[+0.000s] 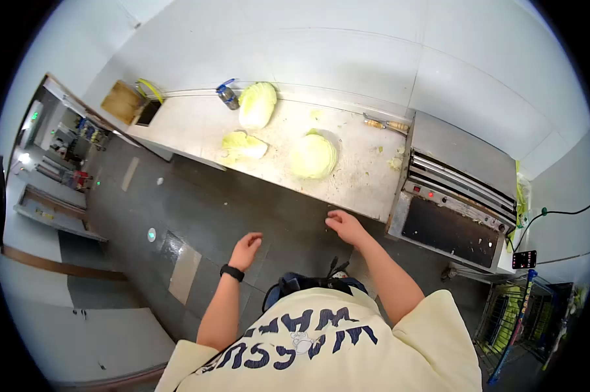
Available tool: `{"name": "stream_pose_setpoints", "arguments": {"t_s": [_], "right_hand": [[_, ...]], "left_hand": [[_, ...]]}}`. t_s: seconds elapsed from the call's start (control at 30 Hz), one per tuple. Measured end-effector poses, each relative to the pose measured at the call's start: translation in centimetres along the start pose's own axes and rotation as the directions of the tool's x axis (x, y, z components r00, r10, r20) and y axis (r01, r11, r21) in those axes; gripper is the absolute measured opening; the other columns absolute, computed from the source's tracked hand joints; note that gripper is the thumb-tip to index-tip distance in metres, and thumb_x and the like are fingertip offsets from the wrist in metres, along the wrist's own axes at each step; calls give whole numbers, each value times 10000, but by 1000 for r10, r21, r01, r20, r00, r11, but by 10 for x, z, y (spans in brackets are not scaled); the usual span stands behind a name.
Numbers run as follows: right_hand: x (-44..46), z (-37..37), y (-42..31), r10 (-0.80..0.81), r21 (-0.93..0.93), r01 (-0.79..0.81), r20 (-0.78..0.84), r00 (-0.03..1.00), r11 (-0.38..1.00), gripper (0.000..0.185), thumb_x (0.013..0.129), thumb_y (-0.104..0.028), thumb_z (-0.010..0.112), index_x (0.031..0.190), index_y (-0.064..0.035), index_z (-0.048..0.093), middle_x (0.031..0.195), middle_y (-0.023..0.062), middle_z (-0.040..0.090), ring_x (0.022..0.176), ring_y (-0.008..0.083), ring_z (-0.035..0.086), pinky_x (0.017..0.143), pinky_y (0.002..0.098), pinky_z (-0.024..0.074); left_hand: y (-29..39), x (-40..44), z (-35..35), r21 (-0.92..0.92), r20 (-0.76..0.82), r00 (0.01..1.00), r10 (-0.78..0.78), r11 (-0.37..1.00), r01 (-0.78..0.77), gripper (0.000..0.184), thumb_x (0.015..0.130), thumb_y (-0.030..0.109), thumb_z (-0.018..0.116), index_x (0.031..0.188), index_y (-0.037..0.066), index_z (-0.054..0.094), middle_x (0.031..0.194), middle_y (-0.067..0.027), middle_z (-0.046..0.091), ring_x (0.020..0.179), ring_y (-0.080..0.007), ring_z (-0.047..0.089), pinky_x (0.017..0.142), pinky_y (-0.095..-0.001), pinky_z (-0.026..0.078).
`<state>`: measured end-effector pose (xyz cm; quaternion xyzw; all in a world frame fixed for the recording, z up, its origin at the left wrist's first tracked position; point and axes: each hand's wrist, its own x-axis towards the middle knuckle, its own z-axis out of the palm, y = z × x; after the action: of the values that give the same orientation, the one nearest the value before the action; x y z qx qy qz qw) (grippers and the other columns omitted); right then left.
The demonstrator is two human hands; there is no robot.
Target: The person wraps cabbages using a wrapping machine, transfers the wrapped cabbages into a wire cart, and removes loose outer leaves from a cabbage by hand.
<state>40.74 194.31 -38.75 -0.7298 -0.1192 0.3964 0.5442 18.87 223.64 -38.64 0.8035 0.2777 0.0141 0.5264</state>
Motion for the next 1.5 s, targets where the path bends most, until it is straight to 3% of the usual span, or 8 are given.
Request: {"name": "stream_pose_setpoints", "arguments": {"t_s": [0.17,0.3,0.47,0.6,0.73,0.83,0.93,1.5], "right_hand": [[115,-5,-13,165,121,-138,-254,953,983,599,966,-391,608,1457,-90,442,1320,125,568,1170,233,547,944,399,490],[199,-18,-8,221,155,-163,-523,823,974,695,970,-495,566,1499,-86,376,1357,153,542,1201,258,533,963,406,479],[229,-14,-49,485,385,-339,-394,781,858,765,974,-632,432,1520,-101,357,1434,150,501,1230,276,525,1006,426,441],[239,-17,-52,528,402,-395,-305,793,826,718,1000,-631,361,1519,-135,376,1452,107,496,1266,278,503,1042,448,411],[225,-7,-67,351,317,-231,-404,845,920,818,954,-699,409,1553,-151,309,1513,119,443,1337,289,468,1049,474,417],[202,26,-140,89,390,243,-664,742,888,824,970,-716,358,1568,-155,274,1529,104,432,1376,293,442,1073,473,401],[200,39,-172,162,840,271,-384,909,470,756,1012,-673,276,1569,-163,265,1537,78,426,1372,268,458,1086,451,401],[210,25,-204,13,821,214,-260,965,529,685,1049,-595,233,1551,-134,306,1545,40,425,1409,208,417,1142,401,362]], "left_hand": [[26,178,-6,-191,218,974,-57,976,100,329,1000,252,580,1242,36,632,1052,-30,662,917,-108,584,791,-271,486],[11,330,34,20,212,969,126,991,-133,478,960,353,611,1261,-19,603,1114,-140,689,1043,-234,640,911,-334,496],[27,418,78,-1,614,721,-322,913,409,656,985,548,475,1425,62,474,1180,-78,627,975,-212,565,927,-344,442],[48,419,83,93,712,561,-422,848,521,614,1015,555,399,1393,82,505,1274,-74,573,1074,-189,511,976,-363,401],[35,409,78,-245,667,734,-125,894,375,624,1040,519,368,1441,46,439,1379,-110,529,1227,-229,503,1052,-366,388],[103,381,27,-607,432,885,173,781,144,679,1051,516,347,1482,-9,367,1465,-160,483,1345,-267,470,1120,-373,358],[170,369,-16,-819,443,893,79,441,367,622,1060,513,362,1519,93,345,1513,-89,446,1387,-258,431,1150,-387,351],[198,353,-42,-831,484,843,235,425,359,652,1040,538,412,1510,94,329,1496,-91,455,1358,-234,465,1119,-396,397]]}}
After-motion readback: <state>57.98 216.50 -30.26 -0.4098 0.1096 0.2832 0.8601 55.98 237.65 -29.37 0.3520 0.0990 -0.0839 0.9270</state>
